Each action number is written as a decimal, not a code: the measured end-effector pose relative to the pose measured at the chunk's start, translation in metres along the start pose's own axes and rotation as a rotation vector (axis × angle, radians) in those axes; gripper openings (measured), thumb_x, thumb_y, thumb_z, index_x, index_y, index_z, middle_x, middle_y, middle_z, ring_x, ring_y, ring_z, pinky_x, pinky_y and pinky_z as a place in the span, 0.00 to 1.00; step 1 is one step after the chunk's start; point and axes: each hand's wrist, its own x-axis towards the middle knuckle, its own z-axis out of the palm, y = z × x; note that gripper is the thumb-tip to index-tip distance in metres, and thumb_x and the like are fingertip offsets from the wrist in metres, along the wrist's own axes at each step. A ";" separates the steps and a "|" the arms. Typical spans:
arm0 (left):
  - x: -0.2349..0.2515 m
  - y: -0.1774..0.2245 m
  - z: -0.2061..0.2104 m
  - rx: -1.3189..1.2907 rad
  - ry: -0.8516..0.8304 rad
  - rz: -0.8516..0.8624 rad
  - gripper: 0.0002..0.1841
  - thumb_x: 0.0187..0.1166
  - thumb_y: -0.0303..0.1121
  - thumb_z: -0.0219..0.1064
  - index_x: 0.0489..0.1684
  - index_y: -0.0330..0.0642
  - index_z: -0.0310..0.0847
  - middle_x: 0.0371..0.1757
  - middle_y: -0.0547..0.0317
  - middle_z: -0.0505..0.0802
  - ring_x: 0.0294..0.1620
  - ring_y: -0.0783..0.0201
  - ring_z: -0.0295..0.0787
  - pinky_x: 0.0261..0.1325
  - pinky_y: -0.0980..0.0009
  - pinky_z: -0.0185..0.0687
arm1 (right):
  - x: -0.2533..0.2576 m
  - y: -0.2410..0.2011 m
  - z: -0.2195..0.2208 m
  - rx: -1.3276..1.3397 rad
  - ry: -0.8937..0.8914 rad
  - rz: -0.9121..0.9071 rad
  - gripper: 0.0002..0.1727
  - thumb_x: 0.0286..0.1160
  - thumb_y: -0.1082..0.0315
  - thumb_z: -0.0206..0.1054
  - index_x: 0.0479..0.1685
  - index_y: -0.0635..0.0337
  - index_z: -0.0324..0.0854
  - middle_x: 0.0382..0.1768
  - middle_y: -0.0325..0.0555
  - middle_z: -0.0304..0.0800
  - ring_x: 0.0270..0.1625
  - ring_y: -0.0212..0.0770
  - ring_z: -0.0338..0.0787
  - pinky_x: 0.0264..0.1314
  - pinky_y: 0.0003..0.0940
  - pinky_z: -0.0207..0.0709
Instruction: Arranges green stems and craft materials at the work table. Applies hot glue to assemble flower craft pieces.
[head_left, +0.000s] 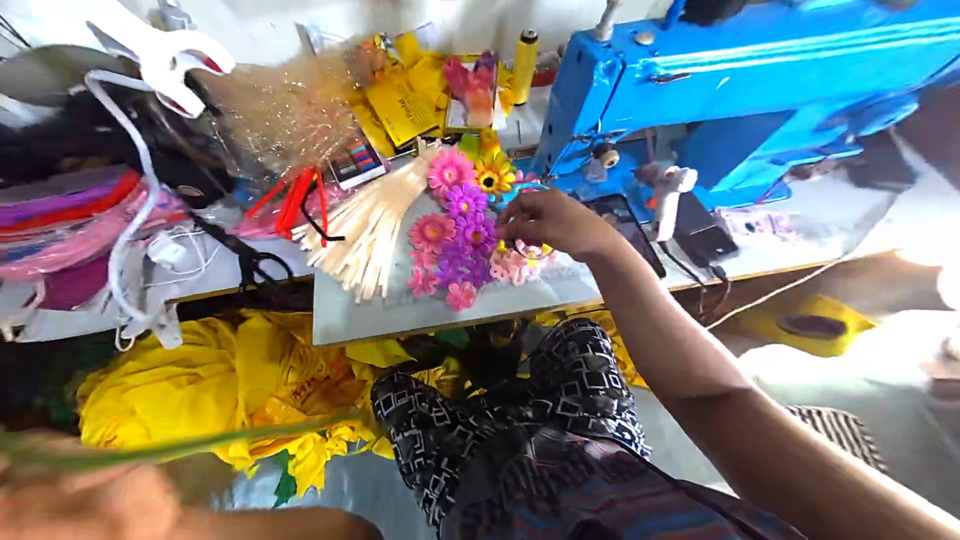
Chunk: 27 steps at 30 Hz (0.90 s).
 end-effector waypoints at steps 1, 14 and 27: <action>0.007 -0.015 0.004 -0.027 -0.090 -0.018 0.16 0.93 0.26 0.42 0.49 0.39 0.79 0.38 0.63 0.91 0.37 0.74 0.90 0.44 0.81 0.88 | 0.008 -0.005 0.003 0.008 -0.037 -0.017 0.11 0.79 0.66 0.69 0.51 0.64 0.86 0.29 0.41 0.85 0.26 0.28 0.78 0.32 0.28 0.75; -0.010 -0.103 0.134 0.285 0.114 -0.252 0.06 0.87 0.29 0.63 0.55 0.43 0.78 0.45 0.70 0.91 0.45 0.75 0.92 0.53 0.77 0.90 | 0.164 -0.027 0.078 -0.450 -0.086 -0.138 0.30 0.74 0.59 0.76 0.72 0.67 0.79 0.57 0.70 0.88 0.62 0.70 0.87 0.67 0.73 0.74; -0.036 -0.107 0.142 0.154 0.155 -0.298 0.04 0.84 0.26 0.66 0.49 0.43 0.78 0.42 0.63 0.93 0.44 0.69 0.95 0.51 0.73 0.92 | 0.020 -0.069 0.102 0.062 -0.251 -0.470 0.15 0.84 0.66 0.66 0.59 0.69 0.86 0.40 0.50 0.94 0.39 0.34 0.90 0.48 0.34 0.85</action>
